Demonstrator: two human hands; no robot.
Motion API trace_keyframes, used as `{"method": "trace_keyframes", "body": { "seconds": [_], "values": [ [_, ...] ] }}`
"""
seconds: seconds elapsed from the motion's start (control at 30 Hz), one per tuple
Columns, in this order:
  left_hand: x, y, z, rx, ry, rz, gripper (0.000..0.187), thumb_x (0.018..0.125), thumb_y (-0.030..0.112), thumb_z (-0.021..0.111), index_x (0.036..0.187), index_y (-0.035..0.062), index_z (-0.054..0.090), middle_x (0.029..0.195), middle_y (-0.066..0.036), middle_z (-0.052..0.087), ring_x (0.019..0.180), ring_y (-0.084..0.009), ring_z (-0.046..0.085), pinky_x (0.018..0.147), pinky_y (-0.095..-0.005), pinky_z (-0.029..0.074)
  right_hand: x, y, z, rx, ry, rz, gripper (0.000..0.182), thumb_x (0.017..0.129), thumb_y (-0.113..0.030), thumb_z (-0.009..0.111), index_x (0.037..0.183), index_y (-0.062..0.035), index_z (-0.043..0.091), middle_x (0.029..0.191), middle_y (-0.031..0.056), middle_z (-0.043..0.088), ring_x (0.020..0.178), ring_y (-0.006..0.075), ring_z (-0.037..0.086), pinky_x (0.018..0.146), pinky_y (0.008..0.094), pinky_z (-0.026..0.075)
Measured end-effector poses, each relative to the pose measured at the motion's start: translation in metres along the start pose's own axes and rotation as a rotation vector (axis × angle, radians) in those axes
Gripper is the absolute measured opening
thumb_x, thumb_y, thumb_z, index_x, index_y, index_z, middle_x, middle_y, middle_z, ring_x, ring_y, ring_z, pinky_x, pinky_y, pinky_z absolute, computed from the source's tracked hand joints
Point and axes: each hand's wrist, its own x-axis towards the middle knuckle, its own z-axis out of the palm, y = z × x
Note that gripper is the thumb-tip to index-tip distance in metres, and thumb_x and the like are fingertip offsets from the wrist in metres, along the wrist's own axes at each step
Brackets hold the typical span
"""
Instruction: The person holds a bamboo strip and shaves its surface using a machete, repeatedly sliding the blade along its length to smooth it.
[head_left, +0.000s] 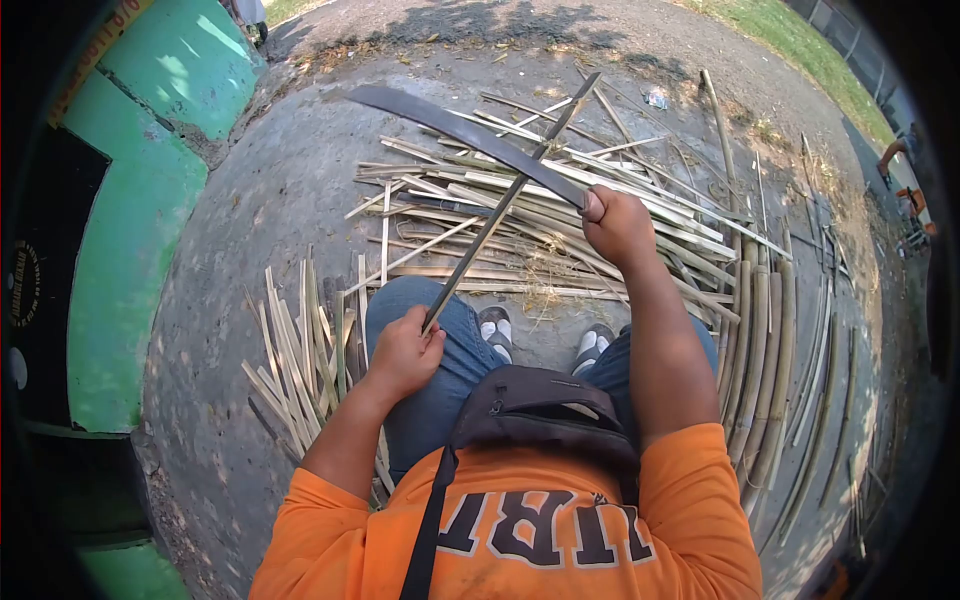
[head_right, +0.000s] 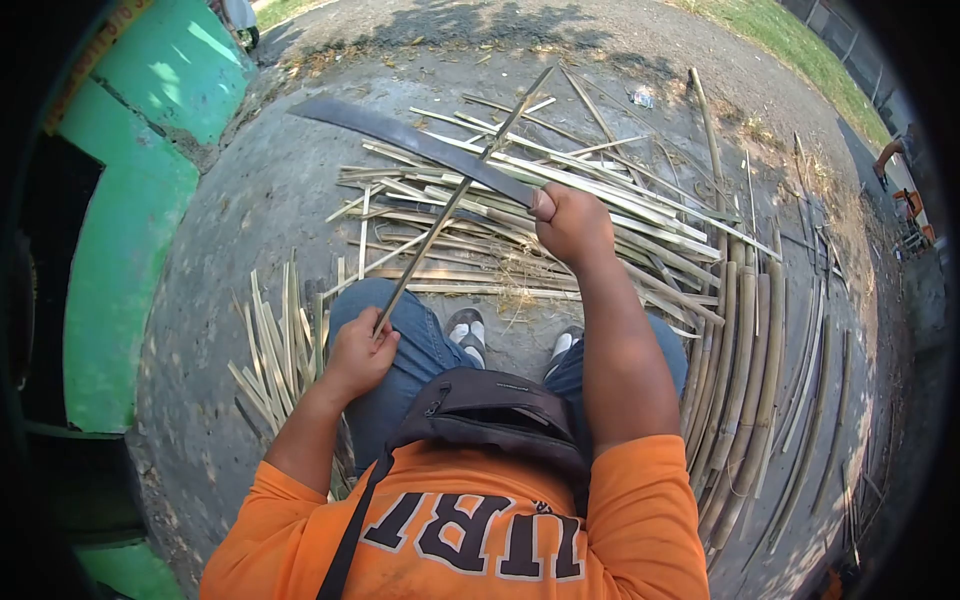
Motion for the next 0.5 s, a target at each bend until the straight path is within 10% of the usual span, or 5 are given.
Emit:
{"method": "trace_keyframes", "body": {
  "seconds": [0.17,0.5],
  "values": [
    [0.002,0.001,0.003,-0.006,0.009,0.016,0.016,0.091,0.012,0.067,0.099,-0.0003,0.062,0.084,-0.021,0.071,0.079,-0.0436,0.070,0.071,-0.0486,0.055,-0.001,0.009,-0.004,-0.009,0.076,0.133,0.017,0.090,-0.028,0.068,0.099,-0.0147,0.074,0.085,0.0188,0.072,0.081,0.0414,0.069,0.073,0.0507,0.055],
    [0.002,0.006,-0.003,-0.007,-0.030,-0.035,0.017,0.092,0.014,0.067,0.100,-0.0006,0.062,0.081,-0.021,0.070,0.077,-0.0412,0.071,0.071,-0.0467,0.055,-0.011,-0.035,0.006,-0.062,-0.137,-0.445,0.015,0.070,-0.017,0.073,0.080,-0.0145,0.063,0.074,0.0084,0.068,0.072,0.0347,0.068,0.070,0.0465,0.051]
  ]
}}
